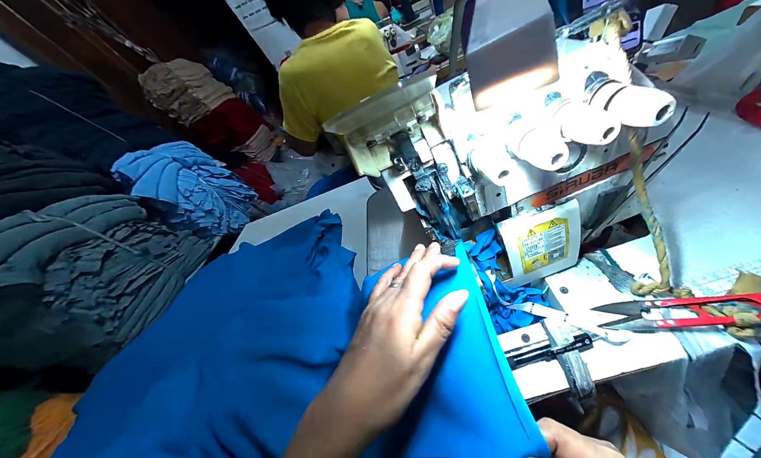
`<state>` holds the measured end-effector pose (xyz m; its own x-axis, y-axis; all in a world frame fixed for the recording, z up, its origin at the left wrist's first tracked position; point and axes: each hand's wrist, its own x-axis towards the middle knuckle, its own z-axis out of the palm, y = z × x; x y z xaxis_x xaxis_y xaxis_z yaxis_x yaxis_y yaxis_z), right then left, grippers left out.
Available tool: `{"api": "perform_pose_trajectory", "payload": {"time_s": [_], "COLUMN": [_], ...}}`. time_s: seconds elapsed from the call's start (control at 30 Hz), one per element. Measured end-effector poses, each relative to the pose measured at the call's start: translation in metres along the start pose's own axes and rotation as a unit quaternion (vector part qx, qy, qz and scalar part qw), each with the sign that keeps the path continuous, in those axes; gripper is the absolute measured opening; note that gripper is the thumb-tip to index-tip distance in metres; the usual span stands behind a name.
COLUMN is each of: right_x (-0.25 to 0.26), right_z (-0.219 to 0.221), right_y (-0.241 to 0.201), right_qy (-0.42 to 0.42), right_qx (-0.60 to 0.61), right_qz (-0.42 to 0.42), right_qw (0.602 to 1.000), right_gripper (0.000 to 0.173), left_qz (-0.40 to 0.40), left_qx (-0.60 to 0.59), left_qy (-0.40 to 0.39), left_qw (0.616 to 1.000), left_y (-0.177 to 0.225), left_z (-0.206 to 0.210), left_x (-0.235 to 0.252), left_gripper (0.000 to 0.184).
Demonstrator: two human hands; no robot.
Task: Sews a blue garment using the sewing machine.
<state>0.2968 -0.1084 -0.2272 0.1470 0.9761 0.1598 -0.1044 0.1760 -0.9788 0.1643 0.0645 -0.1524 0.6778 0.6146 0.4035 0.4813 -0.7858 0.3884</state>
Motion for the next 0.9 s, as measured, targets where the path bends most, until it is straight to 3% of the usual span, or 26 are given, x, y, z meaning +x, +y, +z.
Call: {"api": "perform_pose_trajectory", "payload": {"time_s": [0.23, 0.33, 0.4, 0.57, 0.7, 0.77, 0.87, 0.9], "right_x": [0.031, 0.054, 0.065, 0.078, 0.083, 0.084, 0.085, 0.086], "right_z": [0.0, 0.001, 0.002, 0.002, 0.0, -0.004, -0.014, -0.018], "right_y": [-0.001, 0.006, 0.009, -0.001, 0.006, 0.005, 0.005, 0.004], "right_qy": [0.05, 0.063, 0.064, 0.074, 0.077, 0.067, 0.033, 0.025], "right_qx": [0.026, 0.046, 0.054, 0.06, 0.012, -0.019, -0.074, -0.106], "right_qz": [0.034, -0.001, -0.02, 0.041, 0.018, 0.021, 0.015, -0.001], "right_qw": [0.998, 0.997, 0.996, 0.995, 0.997, 0.997, 0.997, 0.994], "right_gripper": [0.018, 0.016, 0.018, 0.016, 0.02, 0.02, 0.022, 0.022], "left_qz": [-0.006, -0.001, -0.013, -0.012, -0.012, 0.02, 0.137, 0.116], "left_qx": [0.002, 0.01, 0.016, 0.051, 0.067, 0.066, 0.079, 0.081], "left_qy": [-0.033, -0.028, -0.038, -0.049, -0.061, -0.059, -0.007, -0.029], "left_qw": [0.999, 1.0, 0.999, 0.997, 0.996, 0.996, 0.987, 0.989], "left_y": [-0.043, -0.056, -0.06, -0.067, -0.069, -0.079, -0.127, -0.117], "left_z": [-0.015, -0.013, -0.013, -0.015, -0.016, -0.013, 0.007, 0.002], "left_x": [0.032, 0.048, 0.057, 0.075, 0.081, 0.082, 0.085, 0.084], "left_gripper": [0.03, 0.022, 0.025, 0.031, 0.034, 0.035, 0.044, 0.043]}}
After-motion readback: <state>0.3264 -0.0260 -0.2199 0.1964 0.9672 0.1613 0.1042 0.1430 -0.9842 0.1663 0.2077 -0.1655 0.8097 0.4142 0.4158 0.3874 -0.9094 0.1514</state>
